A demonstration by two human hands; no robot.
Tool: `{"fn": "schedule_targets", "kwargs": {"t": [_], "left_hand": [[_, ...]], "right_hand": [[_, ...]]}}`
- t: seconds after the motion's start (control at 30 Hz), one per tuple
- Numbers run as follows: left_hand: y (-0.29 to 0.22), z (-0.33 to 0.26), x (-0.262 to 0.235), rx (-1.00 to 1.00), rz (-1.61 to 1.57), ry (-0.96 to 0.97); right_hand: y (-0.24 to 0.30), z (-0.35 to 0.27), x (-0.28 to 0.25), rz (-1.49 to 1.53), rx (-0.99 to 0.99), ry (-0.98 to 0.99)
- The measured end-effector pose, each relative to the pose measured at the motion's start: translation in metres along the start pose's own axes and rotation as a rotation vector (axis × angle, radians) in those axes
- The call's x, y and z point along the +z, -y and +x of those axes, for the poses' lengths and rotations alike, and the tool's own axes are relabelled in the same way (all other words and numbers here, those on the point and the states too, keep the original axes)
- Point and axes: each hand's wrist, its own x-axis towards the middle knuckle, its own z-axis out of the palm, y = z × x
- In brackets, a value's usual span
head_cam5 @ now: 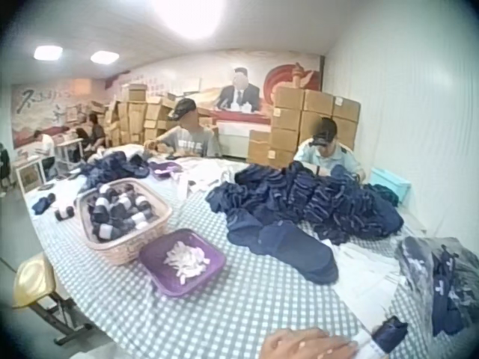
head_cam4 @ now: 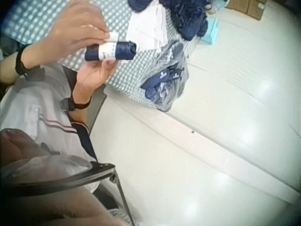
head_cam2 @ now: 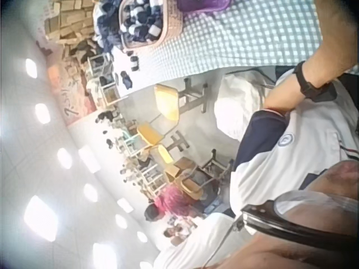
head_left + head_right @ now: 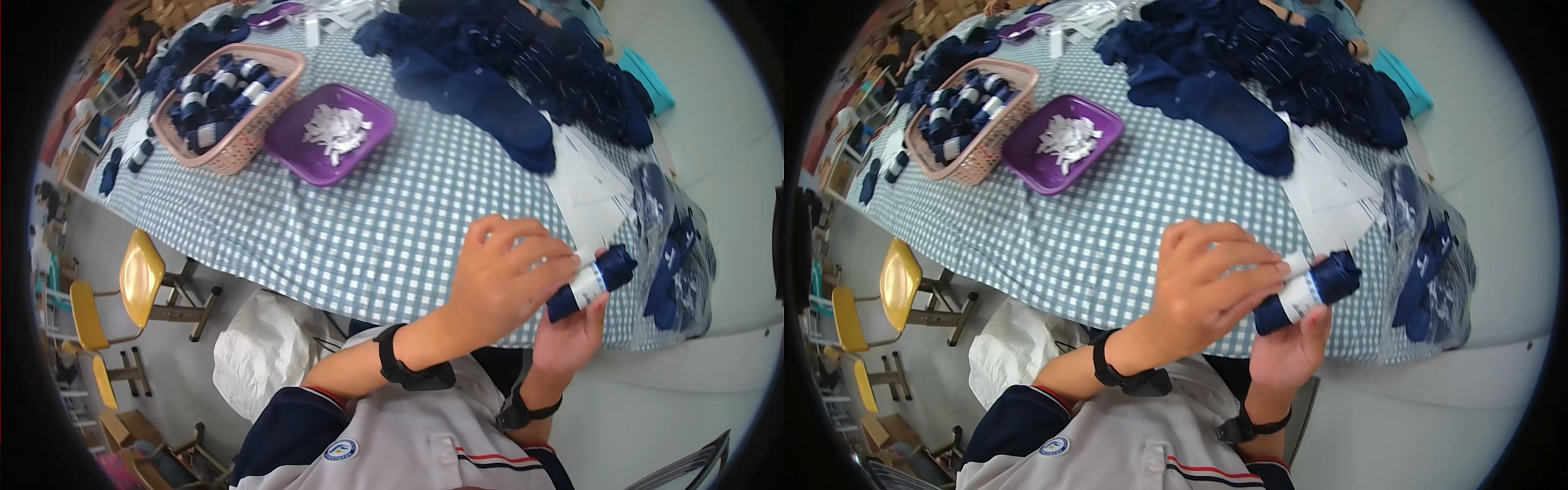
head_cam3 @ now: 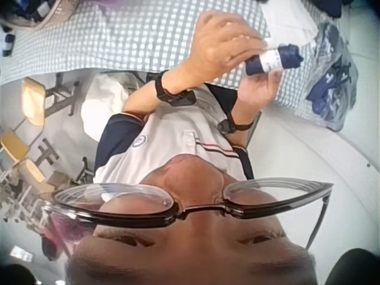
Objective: Roll and label socks, then place them into bags.
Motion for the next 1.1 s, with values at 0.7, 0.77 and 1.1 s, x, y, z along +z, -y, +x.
{"fn": "schedule_targets", "kwargs": {"t": [0.7,0.77,1.1], "left_hand": [[0.003,-0.002,-0.019,-0.018,-0.093,0.023],[0.002,-0.003,-0.015,0.02,-0.039,0.024],[-0.002,0.0,-0.016,0.04,0.068,0.003]], "right_hand": [[-0.01,0.001,0.011,-0.14,-0.051,0.099],[-0.01,0.0,0.012,-0.111,-0.041,0.11],[-0.011,0.005,0.009,-0.237,-0.145,0.178]]}}
